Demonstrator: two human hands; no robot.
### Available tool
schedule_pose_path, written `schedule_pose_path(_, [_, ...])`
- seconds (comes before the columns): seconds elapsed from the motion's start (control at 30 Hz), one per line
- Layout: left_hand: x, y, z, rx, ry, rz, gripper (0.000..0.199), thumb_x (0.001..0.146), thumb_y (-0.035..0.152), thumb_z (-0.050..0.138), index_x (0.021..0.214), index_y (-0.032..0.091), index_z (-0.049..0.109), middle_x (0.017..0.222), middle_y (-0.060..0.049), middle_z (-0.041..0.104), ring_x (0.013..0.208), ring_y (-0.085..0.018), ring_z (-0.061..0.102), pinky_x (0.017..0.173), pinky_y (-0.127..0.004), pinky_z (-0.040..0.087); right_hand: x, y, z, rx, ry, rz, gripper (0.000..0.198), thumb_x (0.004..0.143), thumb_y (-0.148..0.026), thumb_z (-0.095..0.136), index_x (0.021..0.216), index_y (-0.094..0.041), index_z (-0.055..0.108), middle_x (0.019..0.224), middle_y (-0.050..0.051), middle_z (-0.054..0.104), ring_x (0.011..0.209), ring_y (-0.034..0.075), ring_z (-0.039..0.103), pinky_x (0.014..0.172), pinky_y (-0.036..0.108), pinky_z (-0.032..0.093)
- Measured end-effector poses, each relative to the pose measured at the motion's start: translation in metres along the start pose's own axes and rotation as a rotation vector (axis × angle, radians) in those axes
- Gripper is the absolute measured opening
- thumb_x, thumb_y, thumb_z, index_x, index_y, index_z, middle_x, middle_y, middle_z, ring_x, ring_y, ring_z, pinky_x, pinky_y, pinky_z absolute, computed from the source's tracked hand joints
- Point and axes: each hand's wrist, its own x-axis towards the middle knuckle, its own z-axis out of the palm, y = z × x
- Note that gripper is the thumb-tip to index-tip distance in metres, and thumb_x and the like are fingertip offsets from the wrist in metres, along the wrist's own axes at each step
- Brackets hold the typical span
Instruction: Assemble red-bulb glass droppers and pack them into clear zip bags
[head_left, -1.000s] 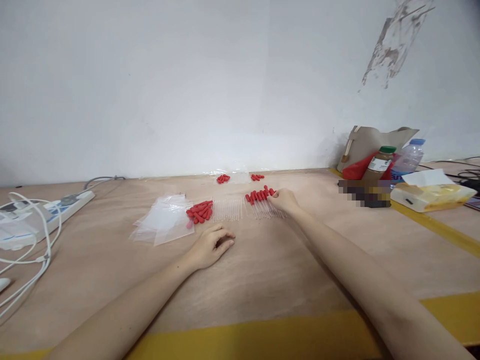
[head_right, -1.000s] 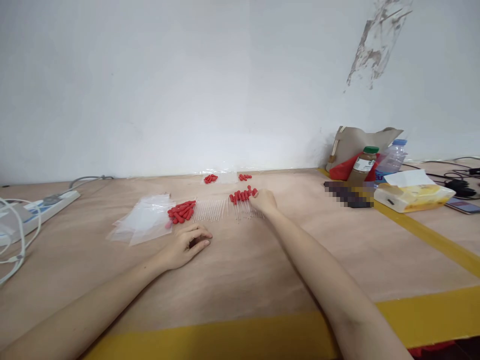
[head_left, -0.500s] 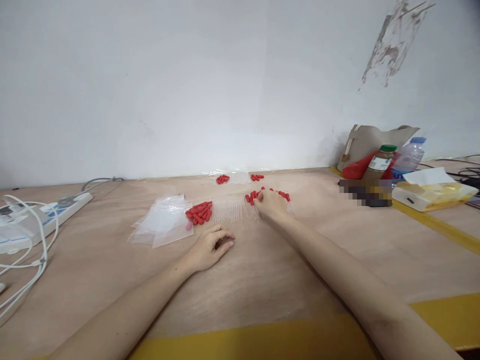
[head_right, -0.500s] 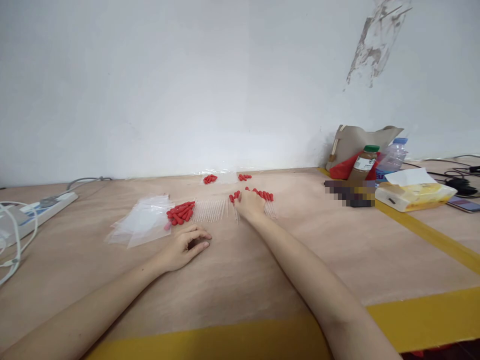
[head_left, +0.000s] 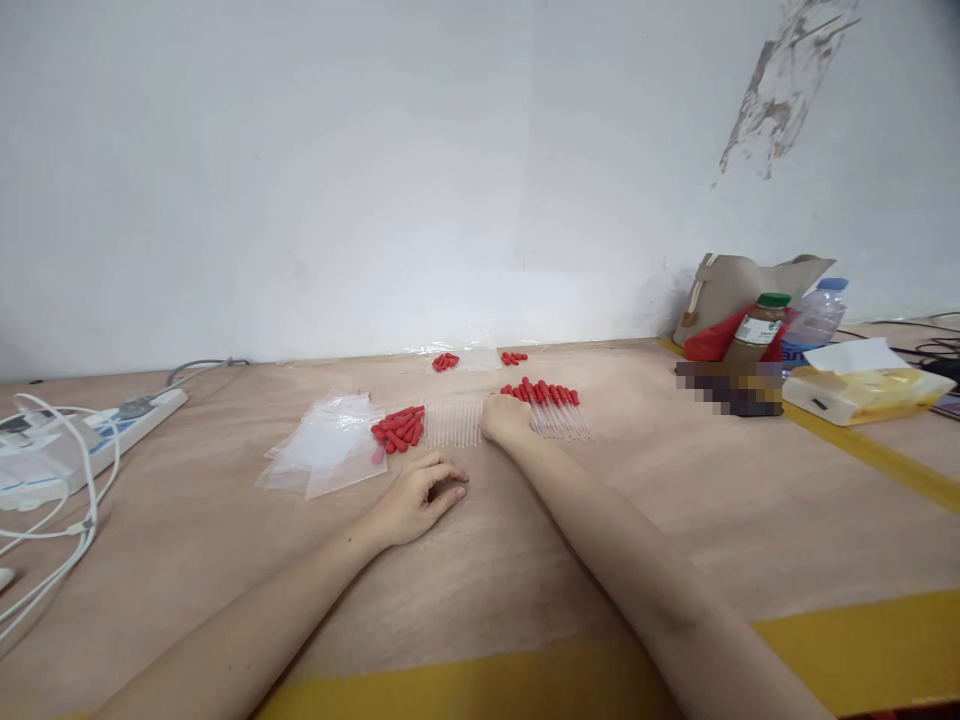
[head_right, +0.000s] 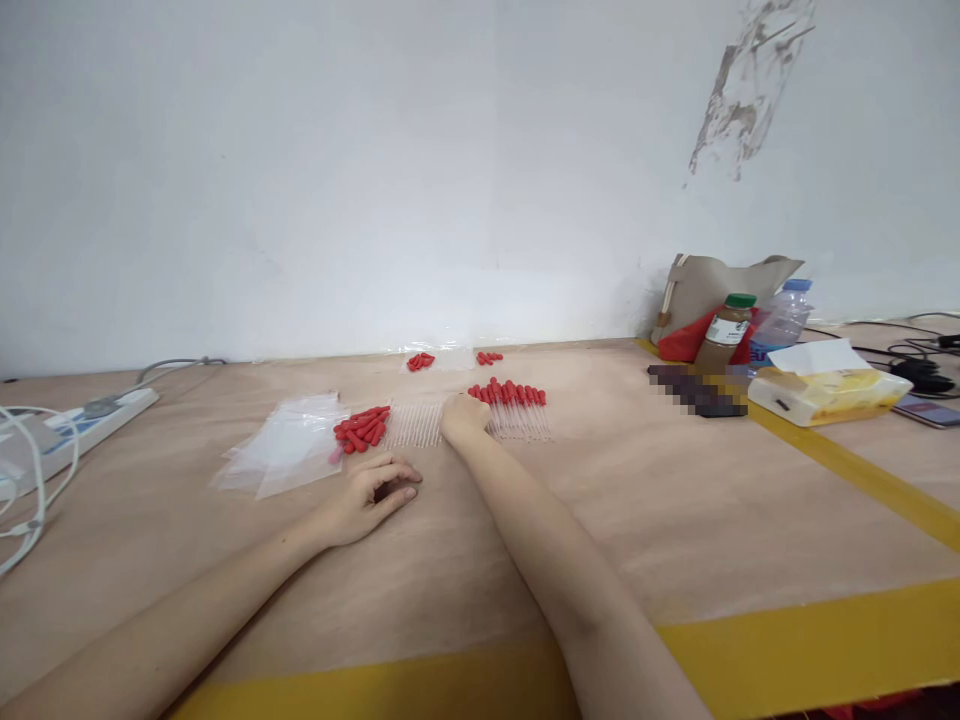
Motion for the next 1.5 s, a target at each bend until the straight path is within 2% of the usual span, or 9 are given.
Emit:
schedule_pose_path(0.23, [0.002, -0.003, -0.002, 0.187, 0.127, 0.011, 0.017, 0.083, 0.026, 0.046, 0.084, 0.020, 0.061, 0.083, -0.004, 0.058, 0.077, -0.016, 0.051, 0.070, -0.029, 0.040, -0.020, 0.031, -0.016, 0.084, 0.088, -0.146, 0.029, 0.086, -0.027, 0.036, 0.099, -0.010, 0.054, 0.096, 0.016, 0.061, 0.085, 0.021, 0.059, 0.067, 0.027, 0.041])
schedule_pose_path(0.37, [0.008, -0.018, -0.013, 0.520, 0.387, -0.078, 0.019, 0.080, 0.031, 0.050, 0.069, 0.020, 0.061, 0.078, -0.005, 0.059, 0.079, -0.021, 0.048, 0.074, -0.035, 0.035, -0.041, 0.074, -0.009, 0.239, 0.202, -0.509, 0.024, 0.088, -0.023, 0.031, 0.105, -0.013, 0.046, 0.089, 0.009, 0.061, 0.076, 0.015, 0.056, 0.066, 0.024, 0.040])
schedule_pose_path(0.47, [0.015, -0.029, -0.023, 0.664, 0.437, -0.168, 0.014, 0.078, 0.031, 0.052, 0.078, 0.022, 0.063, 0.091, -0.007, 0.059, 0.090, -0.026, 0.047, 0.079, -0.040, 0.032, -0.049, 0.103, 0.008, 0.271, 0.303, -0.679, 0.030, 0.086, -0.018, 0.035, 0.114, -0.014, 0.041, 0.094, 0.009, 0.060, 0.081, 0.017, 0.055, 0.071, 0.028, 0.040])
schedule_pose_path(0.63, [0.023, -0.045, -0.026, 0.743, 0.325, -0.220, 0.027, 0.079, 0.032, 0.050, 0.103, 0.026, 0.061, 0.124, -0.012, 0.043, 0.113, -0.034, 0.033, 0.088, -0.051, 0.023, -0.053, 0.116, 0.031, 0.192, 0.427, -0.679, 0.031, 0.084, -0.015, 0.036, 0.114, -0.015, 0.046, 0.100, 0.010, 0.060, 0.090, 0.020, 0.055, 0.079, 0.034, 0.038])
schedule_pose_path(0.87, [0.025, -0.055, -0.020, 0.759, 0.295, -0.217, 0.022, 0.080, 0.024, 0.048, 0.094, 0.022, 0.064, 0.121, -0.014, 0.045, 0.114, -0.033, 0.033, 0.090, -0.052, 0.021, -0.056, 0.108, 0.031, 0.210, 0.459, -0.734, 0.029, 0.085, -0.013, 0.035, 0.109, -0.016, 0.051, 0.097, 0.008, 0.061, 0.087, 0.018, 0.055, 0.077, 0.032, 0.040])
schedule_pose_path(1.03, [0.023, -0.043, -0.021, 0.738, 0.316, -0.152, 0.014, 0.079, 0.021, 0.051, 0.088, 0.023, 0.062, 0.114, -0.010, 0.051, 0.109, -0.030, 0.039, 0.090, -0.052, 0.020, -0.057, 0.108, 0.032, 0.202, 0.521, -0.736, 0.042, 0.083, -0.010, 0.032, 0.124, -0.013, 0.038, 0.094, 0.011, 0.059, 0.084, 0.020, 0.054, 0.072, 0.033, 0.041])
schedule_pose_path(1.23, [0.014, -0.014, -0.012, 0.417, 0.353, -0.021, 0.010, 0.082, 0.027, 0.048, 0.084, 0.019, 0.054, 0.097, -0.008, 0.057, 0.093, -0.023, 0.050, 0.080, -0.037, 0.037, -0.059, 0.108, 0.031, 0.122, 0.484, -0.832, 0.037, 0.075, -0.001, 0.036, 0.103, -0.017, 0.053, 0.094, 0.008, 0.058, 0.085, 0.018, 0.052, 0.077, 0.032, 0.037])
schedule_pose_path(1.37, [0.012, 0.001, 0.006, 0.013, 0.378, -0.174, 0.010, 0.082, 0.028, 0.048, 0.084, 0.018, 0.047, 0.066, 0.001, 0.054, 0.059, -0.013, 0.053, 0.055, -0.024, 0.041, -0.063, 0.106, 0.027, 0.115, 0.464, -0.809, 0.026, 0.081, -0.007, 0.037, 0.099, -0.017, 0.052, 0.093, 0.007, 0.059, 0.084, 0.017, 0.052, 0.077, 0.031, 0.035])
schedule_pose_path(1.5, [0.015, 0.006, 0.020, -0.366, 0.356, -0.268, 0.016, 0.080, 0.026, 0.049, 0.093, 0.016, 0.049, 0.081, -0.004, 0.062, 0.070, -0.014, 0.060, 0.061, -0.025, 0.046, -0.067, 0.101, 0.024, 0.127, 0.460, -0.809, 0.019, 0.085, -0.014, 0.035, 0.094, -0.017, 0.052, 0.090, 0.007, 0.059, 0.080, 0.016, 0.053, 0.076, 0.031, 0.034])
